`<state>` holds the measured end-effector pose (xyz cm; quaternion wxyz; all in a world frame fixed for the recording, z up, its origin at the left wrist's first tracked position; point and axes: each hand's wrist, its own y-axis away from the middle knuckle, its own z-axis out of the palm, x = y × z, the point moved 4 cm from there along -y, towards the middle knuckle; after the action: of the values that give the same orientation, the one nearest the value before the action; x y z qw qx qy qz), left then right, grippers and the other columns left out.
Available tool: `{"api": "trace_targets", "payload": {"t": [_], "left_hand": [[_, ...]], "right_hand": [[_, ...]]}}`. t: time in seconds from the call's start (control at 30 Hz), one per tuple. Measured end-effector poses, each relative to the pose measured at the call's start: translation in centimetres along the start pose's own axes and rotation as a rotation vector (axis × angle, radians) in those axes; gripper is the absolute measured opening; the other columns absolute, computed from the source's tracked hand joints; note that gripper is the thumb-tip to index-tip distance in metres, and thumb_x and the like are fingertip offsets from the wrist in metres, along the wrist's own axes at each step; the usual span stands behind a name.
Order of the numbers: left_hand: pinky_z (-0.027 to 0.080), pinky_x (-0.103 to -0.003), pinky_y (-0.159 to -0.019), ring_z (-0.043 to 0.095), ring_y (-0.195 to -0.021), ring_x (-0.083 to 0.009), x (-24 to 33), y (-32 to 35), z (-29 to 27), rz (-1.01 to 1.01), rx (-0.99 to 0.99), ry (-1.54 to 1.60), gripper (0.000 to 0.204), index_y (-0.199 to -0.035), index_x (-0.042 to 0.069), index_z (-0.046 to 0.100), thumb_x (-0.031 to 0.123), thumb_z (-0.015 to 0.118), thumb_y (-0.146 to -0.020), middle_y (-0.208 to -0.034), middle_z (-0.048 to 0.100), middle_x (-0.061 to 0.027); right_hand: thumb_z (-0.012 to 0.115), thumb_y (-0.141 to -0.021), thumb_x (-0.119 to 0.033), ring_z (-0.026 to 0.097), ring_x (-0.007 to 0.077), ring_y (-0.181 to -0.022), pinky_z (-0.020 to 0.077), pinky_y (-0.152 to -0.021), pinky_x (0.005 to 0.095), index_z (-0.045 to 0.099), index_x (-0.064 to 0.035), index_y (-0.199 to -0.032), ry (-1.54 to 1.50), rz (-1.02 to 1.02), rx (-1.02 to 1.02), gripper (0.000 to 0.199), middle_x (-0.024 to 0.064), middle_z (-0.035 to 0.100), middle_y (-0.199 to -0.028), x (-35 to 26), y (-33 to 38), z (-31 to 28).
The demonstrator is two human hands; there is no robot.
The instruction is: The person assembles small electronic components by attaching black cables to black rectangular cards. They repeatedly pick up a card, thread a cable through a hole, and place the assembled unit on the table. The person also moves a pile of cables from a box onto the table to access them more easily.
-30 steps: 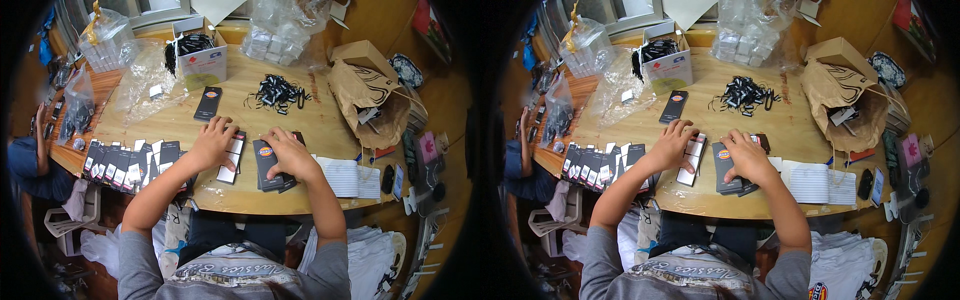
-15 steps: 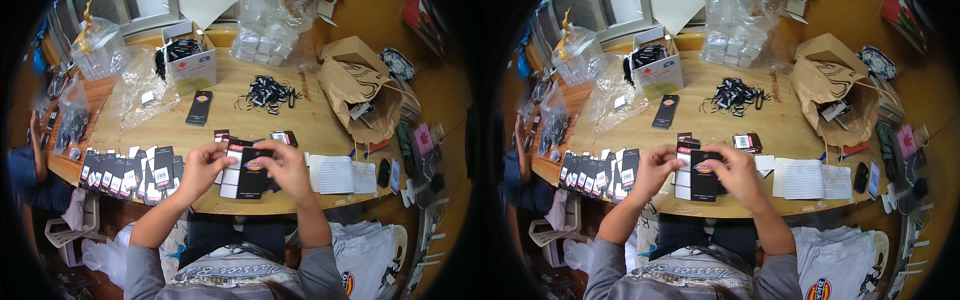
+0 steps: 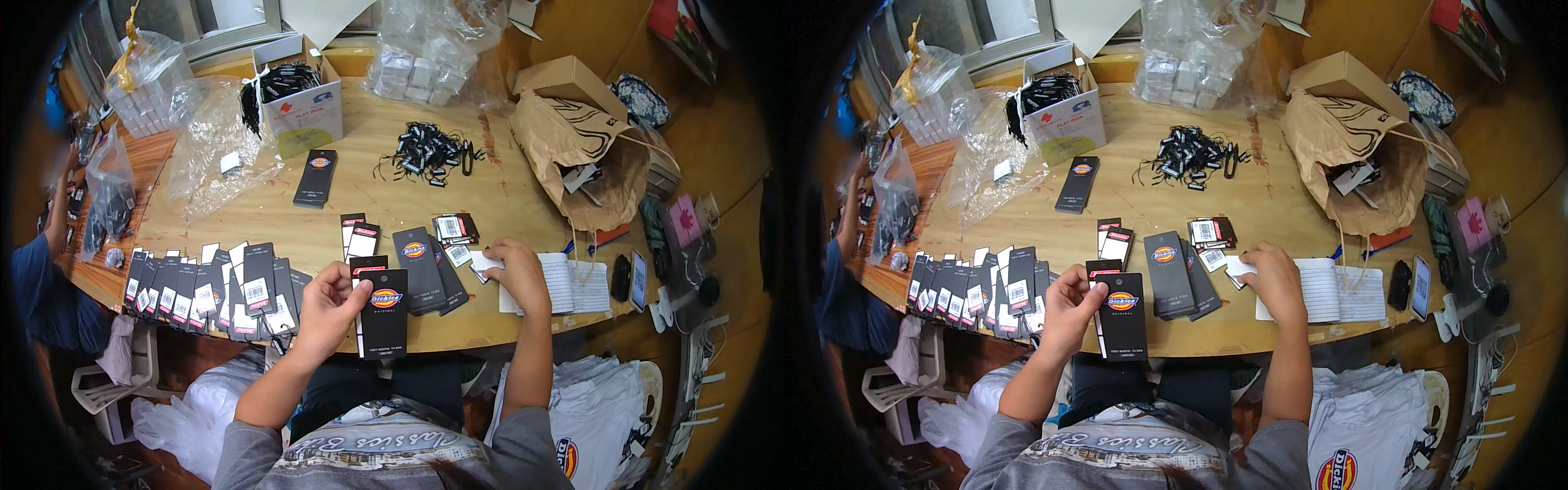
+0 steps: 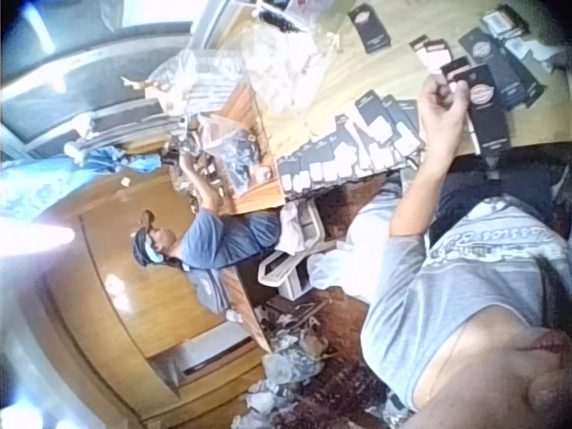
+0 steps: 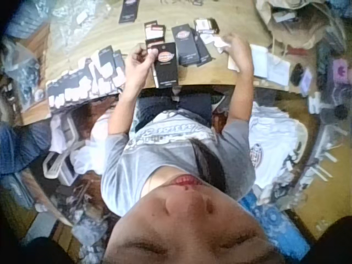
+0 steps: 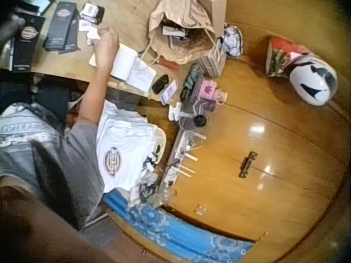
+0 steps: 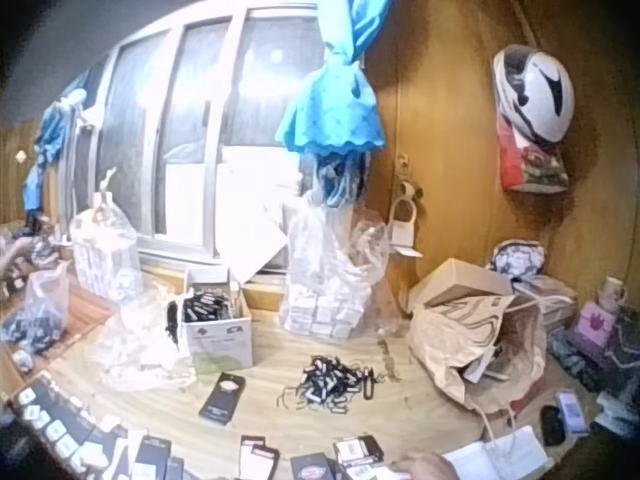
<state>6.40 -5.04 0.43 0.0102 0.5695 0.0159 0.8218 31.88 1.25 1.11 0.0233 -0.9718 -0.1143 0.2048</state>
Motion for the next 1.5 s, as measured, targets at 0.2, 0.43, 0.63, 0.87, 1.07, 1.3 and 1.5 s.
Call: {"api": "trace_targets", "payload": {"t": [0.2, 0.43, 0.63, 0.87, 1.07, 1.3, 1.5], "left_hand": [[0.035, -0.014, -0.051, 0.044, -0.061, -0.0004, -0.6, 0.5, 0.8, 0.217, 0.135, -0.153, 0.01, -0.075, 0.001, 0.045, 0.002, 0.055, -0.077, -0.068, 0.051, 0.0009], [0.036, -0.014, -0.049, 0.043, -0.062, -0.0006, -1.1, 0.5, 1.6, 0.222, 0.115, -0.089, 0.012, -0.075, 0.0, 0.044, 0.0, 0.056, -0.076, -0.07, 0.051, -0.0005], [0.043, -0.016, -0.063, 0.05, -0.07, -0.0046, -0.4, 0.6, 0.1, 0.176, 0.15, 0.015, 0.013, -0.078, 0.001, 0.044, -0.003, 0.056, -0.074, -0.08, 0.055, -0.0059], [0.043, -0.016, -0.066, 0.052, -0.075, -0.0062, -0.3, 1.4, 0.1, 0.115, 0.105, 0.123, 0.014, -0.083, -0.002, 0.047, -0.003, 0.056, -0.074, -0.082, 0.056, -0.0066], [0.041, -0.017, -0.067, 0.052, -0.074, -0.0056, -0.2, 1.4, -0.2, 0.093, 0.074, 0.104, 0.013, -0.087, -0.003, 0.05, 0.001, 0.055, -0.076, -0.082, 0.057, -0.0051], [0.04, -0.018, -0.067, 0.05, -0.074, -0.0048, 0.3, 0.7, 0.8, 0.066, -0.013, 0.164, 0.015, -0.091, -0.003, 0.051, 0.004, 0.054, -0.078, -0.081, 0.056, -0.0031], [0.04, -0.019, -0.067, 0.05, -0.074, -0.0058, 2.8, 0.5, 2.9, 0.158, -0.164, 0.118, 0.014, -0.088, -0.003, 0.053, 0.005, 0.055, -0.077, -0.096, 0.054, -0.0075]], "right_hand": [[0.063, -0.063, -0.001, 0.056, 0.018, -0.069, 0.0431, -0.058, 0.0269, 0.057, 0.0024, -0.077, -0.268, -0.095, 0.417, 0.016, 0.0089, 0.058, -0.078, -4.8, 1.1, -1.6], [0.063, -0.068, -0.002, 0.05, 0.0053, -0.059, 0.0397, -0.05, 0.0164, 0.054, 0.001, -0.073, -0.898, -0.167, 0.066, 0.011, 0.0019, 0.054, -0.068, -10.1, 0.7, 2.2], [0.057, -0.073, -0.015, 0.056, 0.0167, -0.061, 0.0428, -0.056, 0.0292, 0.061, -0.0038, -0.076, -0.439, 0.059, 0.226, 0.013, 0.0091, 0.06, -0.066, -2.8, -9.5, 1.5], [0.065, -0.064, -0.011, 0.053, 0.0126, -0.056, 0.0415, -0.054, 0.024, 0.062, -0.0016, -0.072, -0.145, 0.148, 0.039, 0.013, 0.0073, 0.059, -0.064, 1.6, -15.9, 5.3], [0.061, -0.071, -0.012, 0.051, 0.0084, -0.062, 0.0409, -0.057, 0.0224, 0.058, -0.0025, -0.076, -0.908, 0.045, 0.0, 0.011, 0.0041, 0.058, -0.07, 0.0, -14.9, 1.5], [0.056, -0.075, -0.008, 0.05, 0.0102, -0.067, 0.0405, -0.064, 0.022, 0.055, -0.002, -0.08, -1.432, -0.178, -0.14, 0.008, 0.0055, 0.058, -0.078, -5.2, -10.6, -4.1], [0.057, -0.074, -0.007, 0.048, 0.0129, -0.086, 0.0381, -0.076, 0.0248, 0.055, -0.0022, -0.082, -1.622, -0.153, -0.3, 0.01, 0.0072, 0.054, -0.09, -10.4, -5.5, -3.8]]}}
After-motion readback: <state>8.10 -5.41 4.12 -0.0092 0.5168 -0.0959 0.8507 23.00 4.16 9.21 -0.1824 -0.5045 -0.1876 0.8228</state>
